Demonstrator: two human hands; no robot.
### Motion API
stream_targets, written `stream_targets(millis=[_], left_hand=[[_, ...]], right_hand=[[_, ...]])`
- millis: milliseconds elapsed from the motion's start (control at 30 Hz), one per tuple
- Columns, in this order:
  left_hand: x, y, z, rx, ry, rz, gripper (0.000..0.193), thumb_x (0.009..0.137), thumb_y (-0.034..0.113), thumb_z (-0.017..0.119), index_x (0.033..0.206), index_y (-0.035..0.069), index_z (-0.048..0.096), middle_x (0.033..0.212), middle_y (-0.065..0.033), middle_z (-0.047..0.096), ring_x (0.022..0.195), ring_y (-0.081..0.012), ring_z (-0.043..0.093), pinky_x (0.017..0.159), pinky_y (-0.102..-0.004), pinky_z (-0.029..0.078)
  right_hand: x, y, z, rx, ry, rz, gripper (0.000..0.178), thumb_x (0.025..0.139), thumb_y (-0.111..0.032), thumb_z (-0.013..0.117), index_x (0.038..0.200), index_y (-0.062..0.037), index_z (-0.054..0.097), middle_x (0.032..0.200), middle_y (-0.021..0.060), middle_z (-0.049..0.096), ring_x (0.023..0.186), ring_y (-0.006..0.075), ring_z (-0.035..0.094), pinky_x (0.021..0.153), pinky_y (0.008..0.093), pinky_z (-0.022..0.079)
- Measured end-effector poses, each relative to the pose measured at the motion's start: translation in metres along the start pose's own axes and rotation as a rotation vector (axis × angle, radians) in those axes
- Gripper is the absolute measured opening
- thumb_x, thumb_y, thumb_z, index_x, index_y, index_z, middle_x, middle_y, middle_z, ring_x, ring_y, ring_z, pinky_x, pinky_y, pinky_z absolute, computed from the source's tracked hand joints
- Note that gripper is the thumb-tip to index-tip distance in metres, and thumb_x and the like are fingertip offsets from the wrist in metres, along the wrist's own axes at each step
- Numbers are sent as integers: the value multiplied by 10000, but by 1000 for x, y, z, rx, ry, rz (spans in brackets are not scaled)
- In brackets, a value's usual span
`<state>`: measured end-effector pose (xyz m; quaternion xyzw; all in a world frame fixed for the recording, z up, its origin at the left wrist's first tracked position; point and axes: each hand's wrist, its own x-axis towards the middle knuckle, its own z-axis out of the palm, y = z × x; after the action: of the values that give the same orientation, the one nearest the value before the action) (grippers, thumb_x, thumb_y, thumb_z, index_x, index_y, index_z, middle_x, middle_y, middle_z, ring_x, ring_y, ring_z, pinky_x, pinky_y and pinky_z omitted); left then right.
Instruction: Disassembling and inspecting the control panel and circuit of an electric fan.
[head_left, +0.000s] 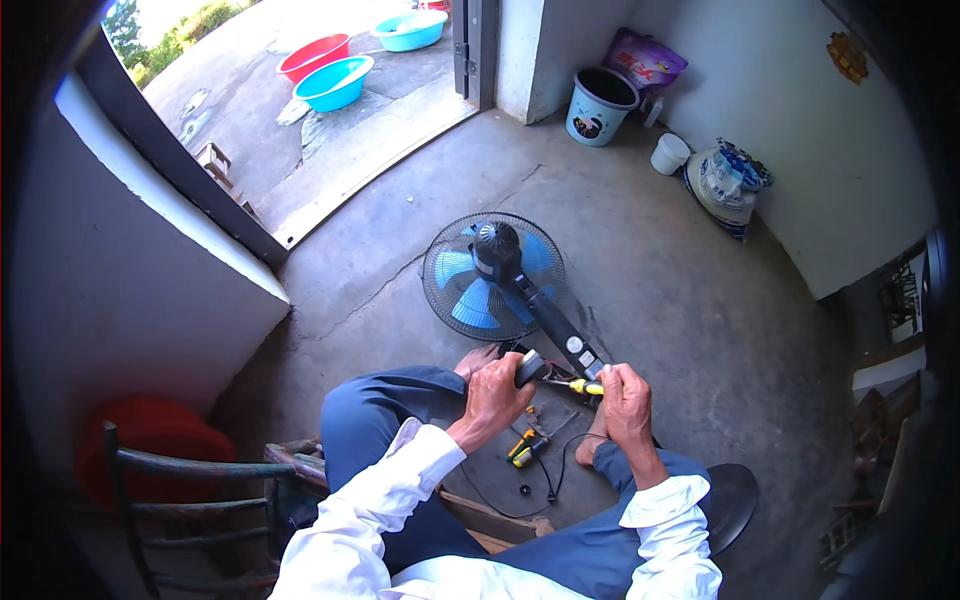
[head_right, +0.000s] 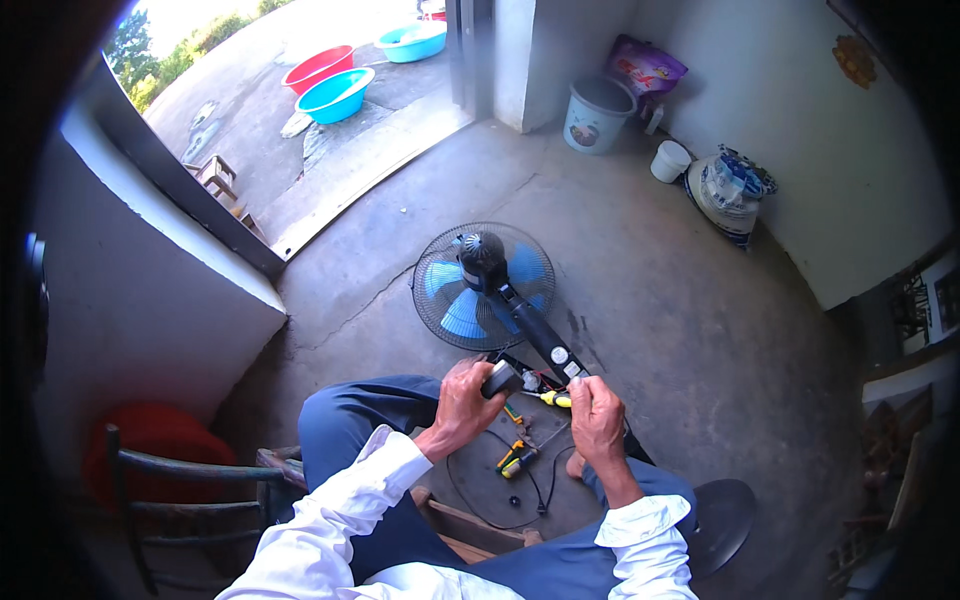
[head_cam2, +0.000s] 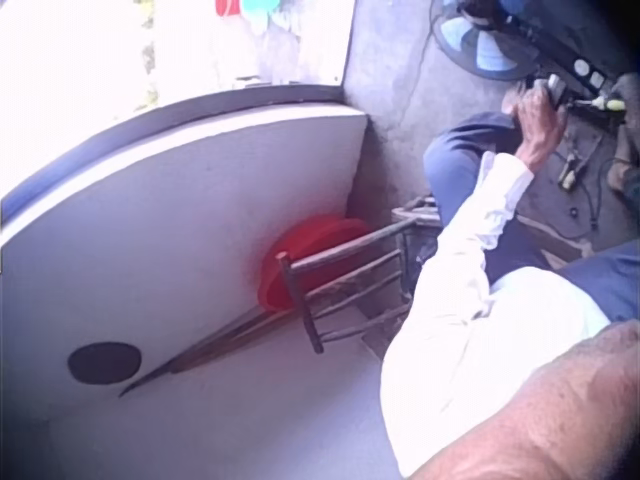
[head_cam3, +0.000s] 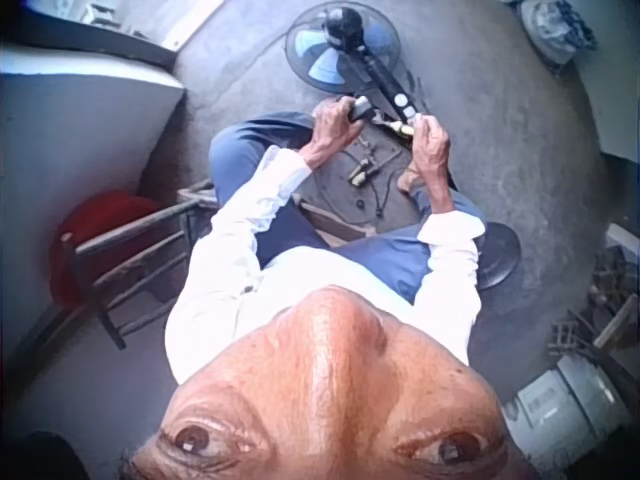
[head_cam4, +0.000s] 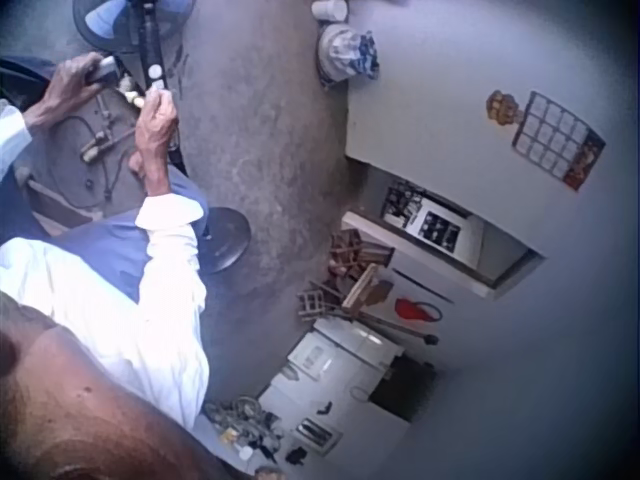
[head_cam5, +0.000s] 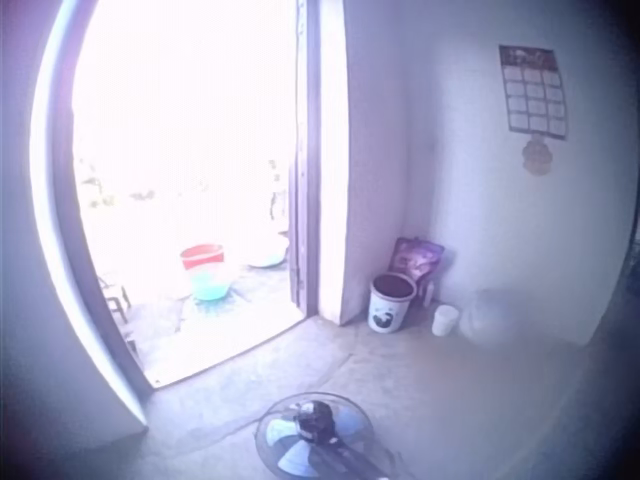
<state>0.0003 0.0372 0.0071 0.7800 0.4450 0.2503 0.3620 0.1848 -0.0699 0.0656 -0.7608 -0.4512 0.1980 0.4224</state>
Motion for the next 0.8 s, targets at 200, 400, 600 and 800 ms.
stream_targets(millis=[200, 400, 600, 800], left_hand=[[8, -5, 0, -7, 73, -132, 401, 742, 202, 735, 1065, -22, 657, 897, -231, 709, 838, -367, 714, 774, -429, 555], [12, -5, 3, -3, 98, -139, 373, 752, 198, 736, 1054, -9, 665, 863, -222, 714, 798, -326, 729, 746, -409, 558], [17, -1, -5, -32, 104, -144, 357, 759, 189, 741, 1046, -5, 655, 867, -219, 716, 779, -345, 725, 719, -421, 559], [13, -3, -5, -26, 168, -51, 343, 770, 179, 738, 1052, 15, 631, 839, -216, 706, 771, -374, 709, 710, -435, 553]], right_hand=[[-8, -9, -6, -36, -104, -138, 240, 963, -145, 597, 1153, -26, 512, 928, 156, 597, 780, 280, 620, 714, 382, 492], [-10, -22, -10, -182, -62, -415, 242, 837, -6, 691, 1042, -14, 562, 839, 164, 575, 806, 389, 605, 727, 460, 490], [-16, -12, -7, -389, -151, -397, 140, 867, -104, 705, 913, -23, 601, 782, 145, 604, 666, 338, 613, 597, 438, 485], [-21, 9, 6, -133, -166, -31, 236, 994, -207, 591, 860, -13, 591, 558, 82, 494, 489, 204, 517, 483, 374, 426]])
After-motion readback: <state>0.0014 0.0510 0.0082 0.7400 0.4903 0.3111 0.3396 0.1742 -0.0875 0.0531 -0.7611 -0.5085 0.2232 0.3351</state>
